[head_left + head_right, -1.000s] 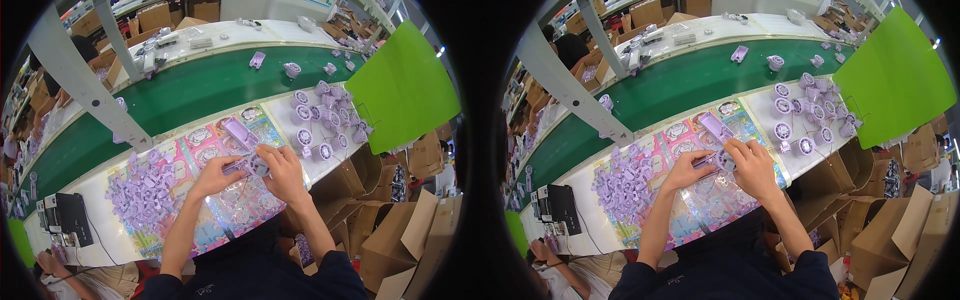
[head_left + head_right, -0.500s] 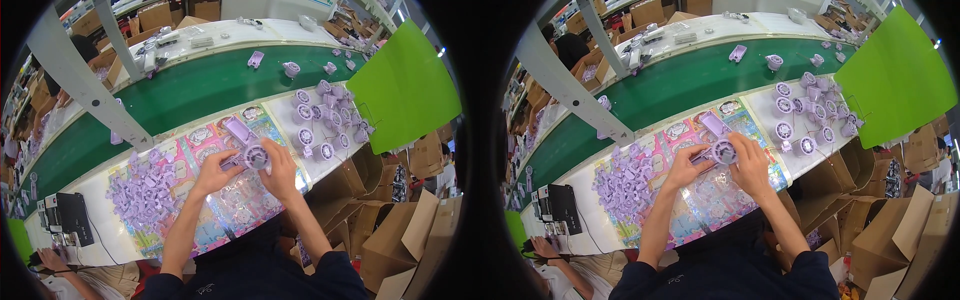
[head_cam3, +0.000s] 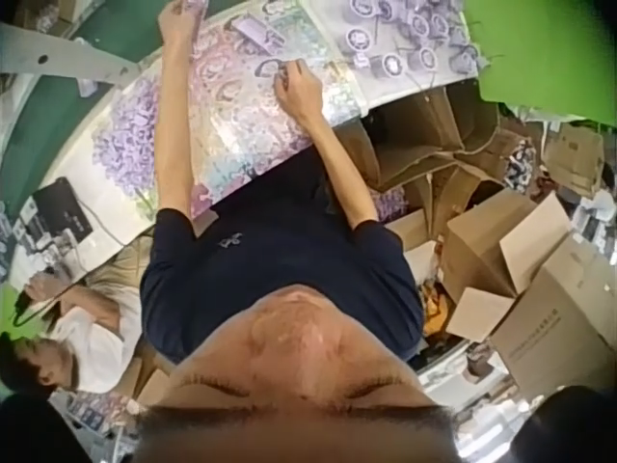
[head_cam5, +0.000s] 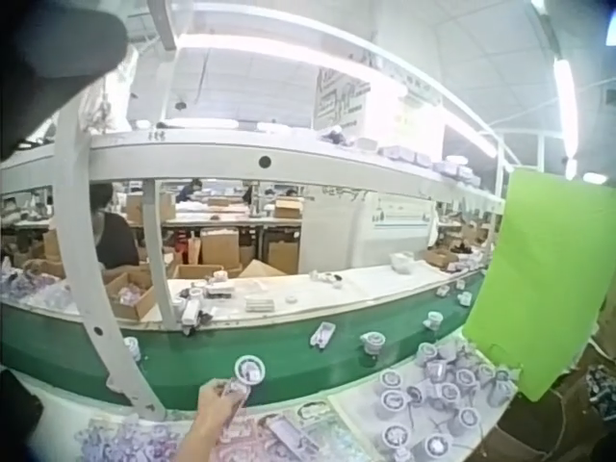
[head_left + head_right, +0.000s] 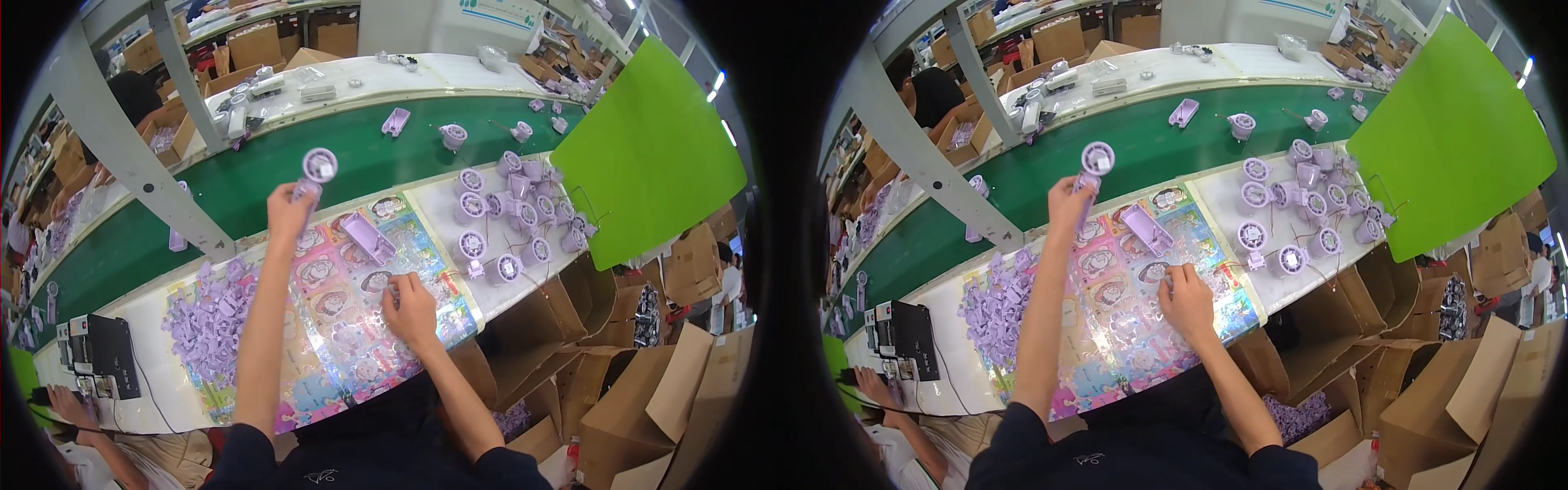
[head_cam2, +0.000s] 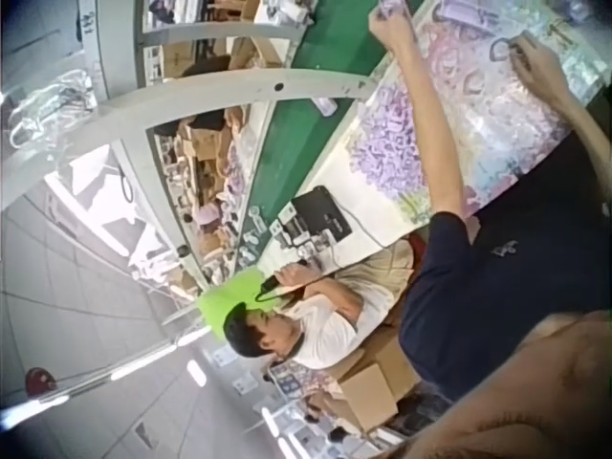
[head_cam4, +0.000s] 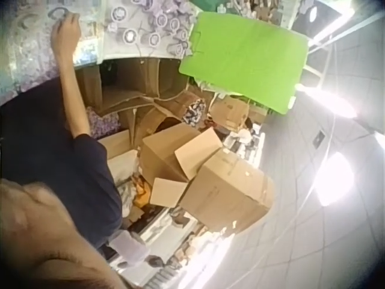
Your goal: The person assembles circular electronic handheld fans by combining plastic housings, motor assemblies, and other handheld fan parts, then securing them with screws using a screwdriver and applying stickers.
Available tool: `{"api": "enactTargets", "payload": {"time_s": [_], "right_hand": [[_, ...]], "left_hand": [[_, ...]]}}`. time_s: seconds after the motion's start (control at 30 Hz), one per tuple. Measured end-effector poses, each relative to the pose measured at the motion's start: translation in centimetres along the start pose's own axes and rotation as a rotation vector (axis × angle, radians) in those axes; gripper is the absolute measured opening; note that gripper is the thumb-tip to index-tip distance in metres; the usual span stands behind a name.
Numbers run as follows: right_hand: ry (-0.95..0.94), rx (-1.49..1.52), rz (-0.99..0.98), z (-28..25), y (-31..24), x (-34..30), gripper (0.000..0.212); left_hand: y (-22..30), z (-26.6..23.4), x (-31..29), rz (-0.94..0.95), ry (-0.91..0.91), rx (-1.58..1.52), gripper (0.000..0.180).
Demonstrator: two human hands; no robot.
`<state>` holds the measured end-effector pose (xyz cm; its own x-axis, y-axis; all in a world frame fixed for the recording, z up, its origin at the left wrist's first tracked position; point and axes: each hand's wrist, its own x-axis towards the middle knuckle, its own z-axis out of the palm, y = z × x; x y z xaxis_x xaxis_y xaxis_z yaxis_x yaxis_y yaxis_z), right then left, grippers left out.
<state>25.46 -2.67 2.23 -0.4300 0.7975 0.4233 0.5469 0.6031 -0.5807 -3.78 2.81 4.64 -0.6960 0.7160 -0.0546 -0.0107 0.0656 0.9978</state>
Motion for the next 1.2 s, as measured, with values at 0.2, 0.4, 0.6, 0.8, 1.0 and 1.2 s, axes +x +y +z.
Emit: {"api": "enactTargets", "payload": {"time_s": [0.2,0.4,0.6,0.8,1.0,1.2], "right_hand": [[-0.027,0.015,-0.009,0.2,-0.3,0.0,0.015],[-0.046,0.001,0.031,0.0,-0.1,0.1,0.014],[-0.034,0.007,0.019,0.2,-0.8,0.4,0.013],[-0.020,-0.003,0.029,0.2,-0.2,0.3,0.013],[0.039,0.067,0.029,0.1,-0.1,0.3,0.012],[0.113,0.114,0.026,0.5,0.0,-0.3,0.012]], "left_hand": [[-2.3,-2.9,10.4,-0.141,0.208,0.522,0.043],[-1.3,-2.4,10.5,-0.258,0.301,0.672,0.049],[-1.1,-5.5,11.3,-0.280,0.331,0.668,0.048],[1.8,-2.9,4.9,0.530,0.396,0.626,0.032],[4.8,2.2,-7.4,0.974,-0.689,0.878,0.060],[1.8,3.1,-8.4,0.887,-0.716,0.976,0.061]]}}
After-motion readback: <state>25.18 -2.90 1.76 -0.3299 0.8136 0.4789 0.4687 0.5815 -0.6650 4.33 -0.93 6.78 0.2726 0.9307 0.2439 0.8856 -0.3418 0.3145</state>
